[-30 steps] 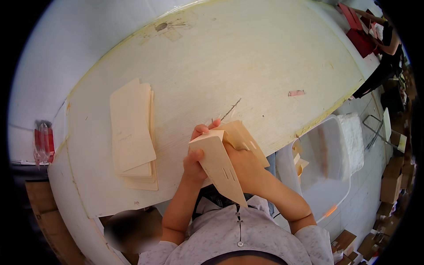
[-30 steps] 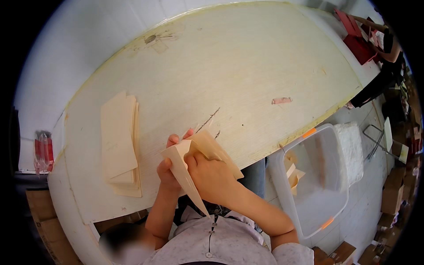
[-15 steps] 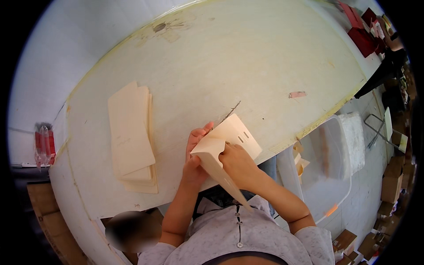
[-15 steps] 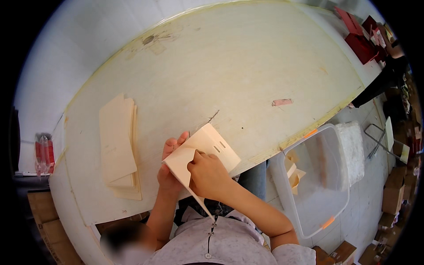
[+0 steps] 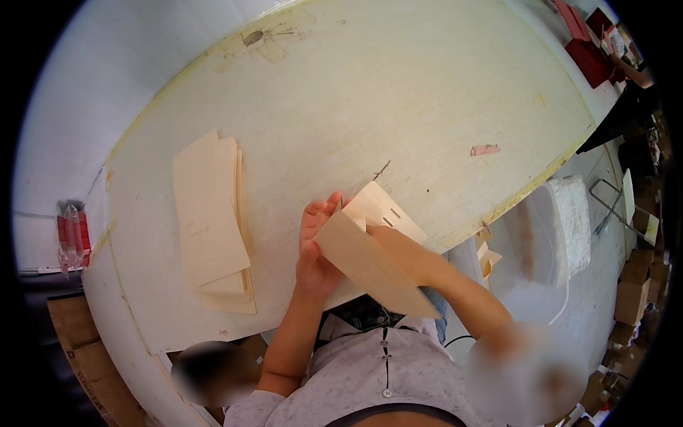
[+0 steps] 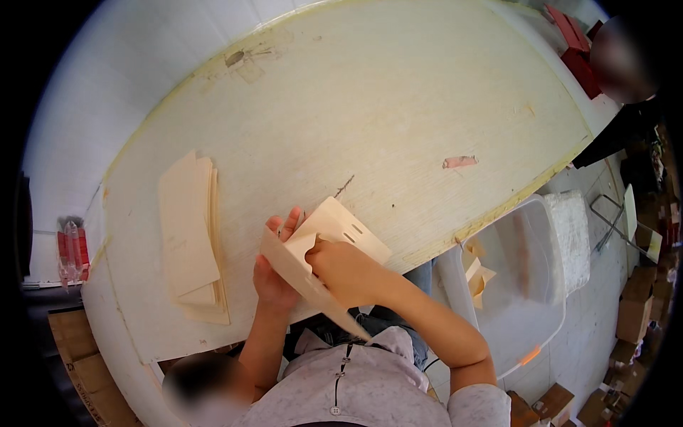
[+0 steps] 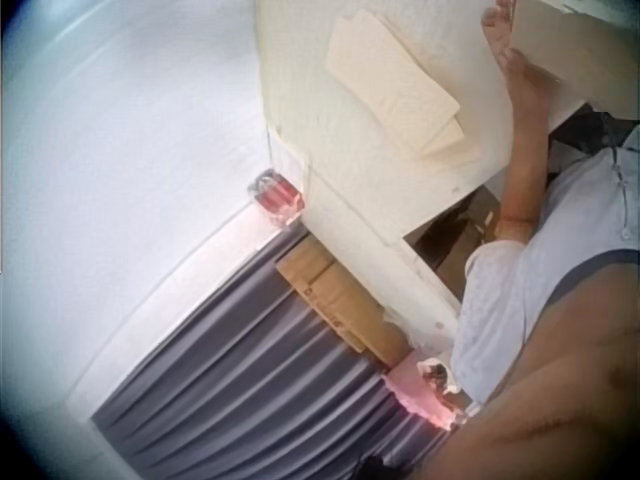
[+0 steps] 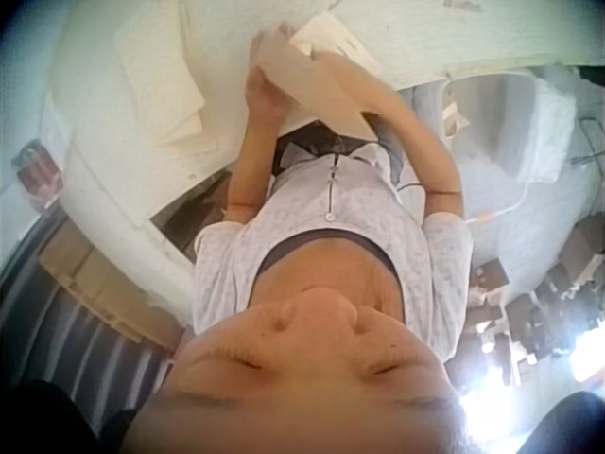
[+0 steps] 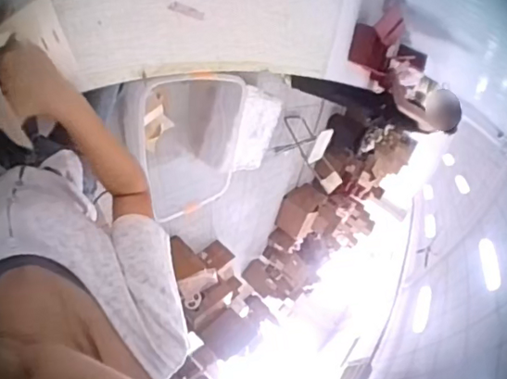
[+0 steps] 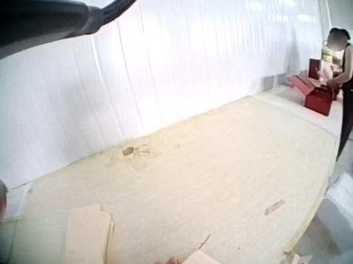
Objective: The person assembles small, pre-cut paper boxes by folding along perforated lines and tucking flaps into slots. They handle the flat sheets one at a time, fold them into 3D shapes, and place the finished boxes into a clear plastic bin on the floor.
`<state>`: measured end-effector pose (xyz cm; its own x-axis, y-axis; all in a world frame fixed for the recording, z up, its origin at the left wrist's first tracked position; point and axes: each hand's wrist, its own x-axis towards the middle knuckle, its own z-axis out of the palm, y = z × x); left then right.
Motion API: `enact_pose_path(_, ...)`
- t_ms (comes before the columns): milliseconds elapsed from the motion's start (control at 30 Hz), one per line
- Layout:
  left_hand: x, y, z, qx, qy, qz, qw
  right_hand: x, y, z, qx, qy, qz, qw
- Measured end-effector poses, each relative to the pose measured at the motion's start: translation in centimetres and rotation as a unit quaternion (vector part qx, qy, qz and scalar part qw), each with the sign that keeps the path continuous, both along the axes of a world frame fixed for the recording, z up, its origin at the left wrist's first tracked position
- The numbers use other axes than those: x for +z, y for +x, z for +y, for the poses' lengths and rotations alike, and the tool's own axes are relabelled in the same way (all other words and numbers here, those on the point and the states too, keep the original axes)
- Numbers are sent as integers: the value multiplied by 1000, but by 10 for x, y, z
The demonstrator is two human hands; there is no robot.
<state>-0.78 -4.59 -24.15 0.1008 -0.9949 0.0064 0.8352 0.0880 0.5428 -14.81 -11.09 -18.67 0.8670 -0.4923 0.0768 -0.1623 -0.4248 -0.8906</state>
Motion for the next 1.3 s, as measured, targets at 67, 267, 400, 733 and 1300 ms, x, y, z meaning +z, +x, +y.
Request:
enact_pose_path(67, 1, -1, -1, 9, 3, -12, 1000, 0, -1, 0, -30, 32, -45, 998)
enact_pose_path(267, -2, 2, 0, 7, -31, -58, 998, 0, 0, -2, 15, 18, 70, 997)
enact_pose_path(400, 8, 16, 8, 11, -68, -83, 994, 0, 6, 1, 4, -41, 57, 998)
enact_pose_path(733, 61, 68, 12, -216, -188, -589, 756, -10, 26, 14, 1, -191, 14, 981)
enact_pose_path(1300, 33, 56, 13, 51, -55, -376, 924, -22, 17, 8, -175, -341, -108, 917)
